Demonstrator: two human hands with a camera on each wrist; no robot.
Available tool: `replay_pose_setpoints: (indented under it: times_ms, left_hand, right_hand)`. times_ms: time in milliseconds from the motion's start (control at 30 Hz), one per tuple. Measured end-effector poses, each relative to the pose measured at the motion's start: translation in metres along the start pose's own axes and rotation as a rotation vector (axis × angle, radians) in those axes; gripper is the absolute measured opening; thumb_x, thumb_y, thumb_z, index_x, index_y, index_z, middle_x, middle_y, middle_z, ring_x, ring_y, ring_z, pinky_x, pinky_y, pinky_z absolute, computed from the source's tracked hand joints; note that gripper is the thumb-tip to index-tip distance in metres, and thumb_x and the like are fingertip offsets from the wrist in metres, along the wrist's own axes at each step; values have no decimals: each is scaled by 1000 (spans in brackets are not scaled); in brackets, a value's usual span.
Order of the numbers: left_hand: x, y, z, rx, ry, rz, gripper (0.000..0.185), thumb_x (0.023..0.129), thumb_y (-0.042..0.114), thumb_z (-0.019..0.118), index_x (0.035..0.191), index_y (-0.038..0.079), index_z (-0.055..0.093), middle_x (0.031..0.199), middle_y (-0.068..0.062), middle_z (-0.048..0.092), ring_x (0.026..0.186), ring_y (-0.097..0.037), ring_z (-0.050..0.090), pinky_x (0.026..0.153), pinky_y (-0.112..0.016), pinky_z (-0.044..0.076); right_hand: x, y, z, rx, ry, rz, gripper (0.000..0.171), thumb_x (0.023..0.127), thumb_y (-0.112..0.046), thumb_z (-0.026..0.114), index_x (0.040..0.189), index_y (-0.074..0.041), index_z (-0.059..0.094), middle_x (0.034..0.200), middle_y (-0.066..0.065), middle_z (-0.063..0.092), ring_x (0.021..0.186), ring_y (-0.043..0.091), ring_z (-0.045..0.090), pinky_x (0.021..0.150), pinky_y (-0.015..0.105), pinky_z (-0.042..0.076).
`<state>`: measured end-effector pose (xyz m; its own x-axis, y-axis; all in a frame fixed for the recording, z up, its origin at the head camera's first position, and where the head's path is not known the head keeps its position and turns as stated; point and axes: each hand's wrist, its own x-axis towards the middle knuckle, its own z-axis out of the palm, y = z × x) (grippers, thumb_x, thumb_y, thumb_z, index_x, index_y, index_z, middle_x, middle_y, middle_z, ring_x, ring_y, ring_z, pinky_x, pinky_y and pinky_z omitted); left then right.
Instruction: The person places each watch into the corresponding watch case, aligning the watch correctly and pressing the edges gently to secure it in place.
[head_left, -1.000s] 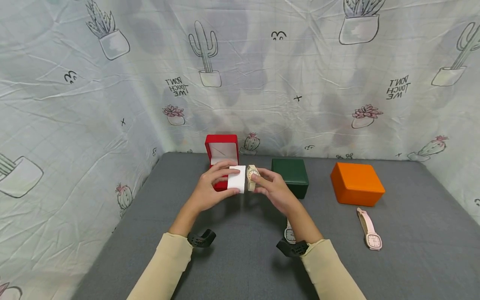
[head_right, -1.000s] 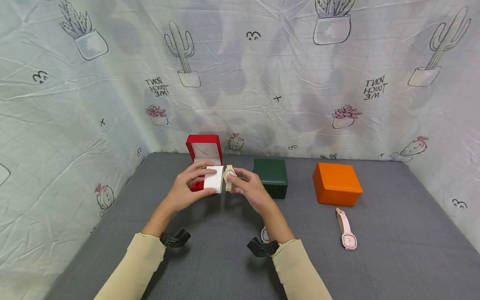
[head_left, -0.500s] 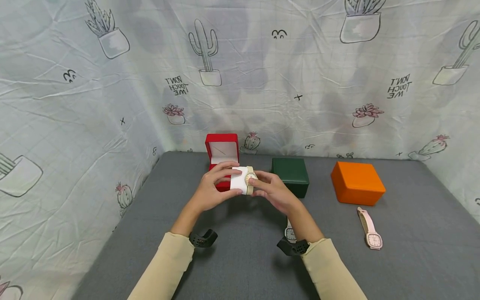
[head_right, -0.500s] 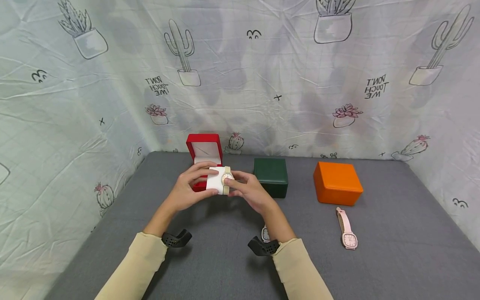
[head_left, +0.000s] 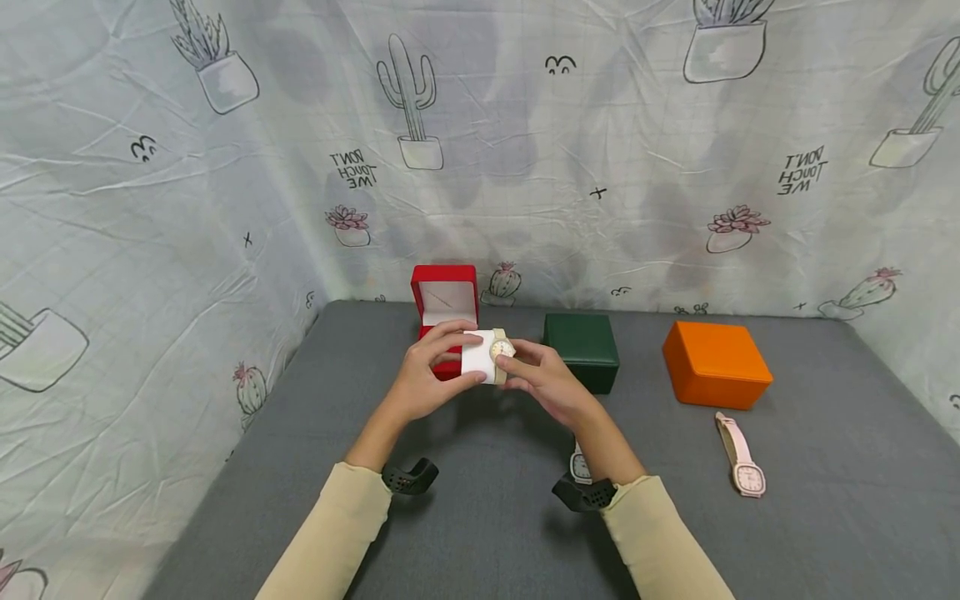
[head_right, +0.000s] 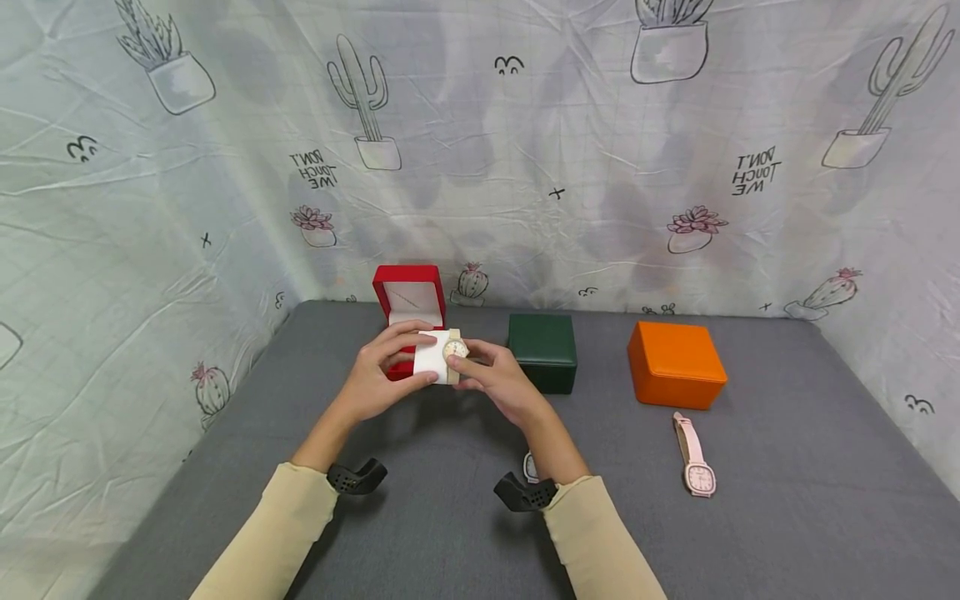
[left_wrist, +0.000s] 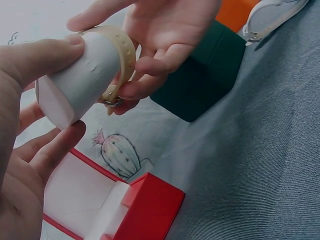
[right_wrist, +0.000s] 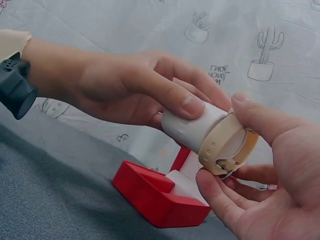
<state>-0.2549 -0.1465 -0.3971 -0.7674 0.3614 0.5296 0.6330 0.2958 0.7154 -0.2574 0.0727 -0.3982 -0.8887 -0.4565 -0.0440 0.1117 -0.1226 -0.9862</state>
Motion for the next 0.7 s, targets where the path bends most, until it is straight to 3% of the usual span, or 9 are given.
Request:
replay_pose_setpoints:
  times_ms: [267, 500, 700]
  left_hand:
    - [-1, 0, 1, -29, 1, -15, 47, 78, 11, 80, 122, 13, 65, 138, -5, 52, 122, -20, 50, 89, -42, 56]
    - [0, 1, 2, -23, 11, -34, 47, 77, 6, 80, 122, 10, 65, 137, -8, 53, 123, -22, 50, 90, -43, 56]
    - [1, 14, 4, -5, 31, -59, 48, 76, 1, 78, 121, 0, 63, 137, -20, 52, 122, -35, 51, 90, -52, 54]
  right_hand:
    - [-2, -3, -4, 15, -27, 18, 57, 101, -32, 50, 144, 4, 37, 137, 17, 46, 105, 13, 61, 93, 35, 55]
    - [-1, -3, -3, 28, -9, 22, 54, 100, -30, 54, 139, 5, 43, 121, 9, 56, 99, 13, 63, 89, 34, 56]
    - [0, -2, -2, 40, 15, 16, 53, 99, -29, 54, 138, 6, 44, 122, 10, 56, 98, 13, 64, 86, 32, 57]
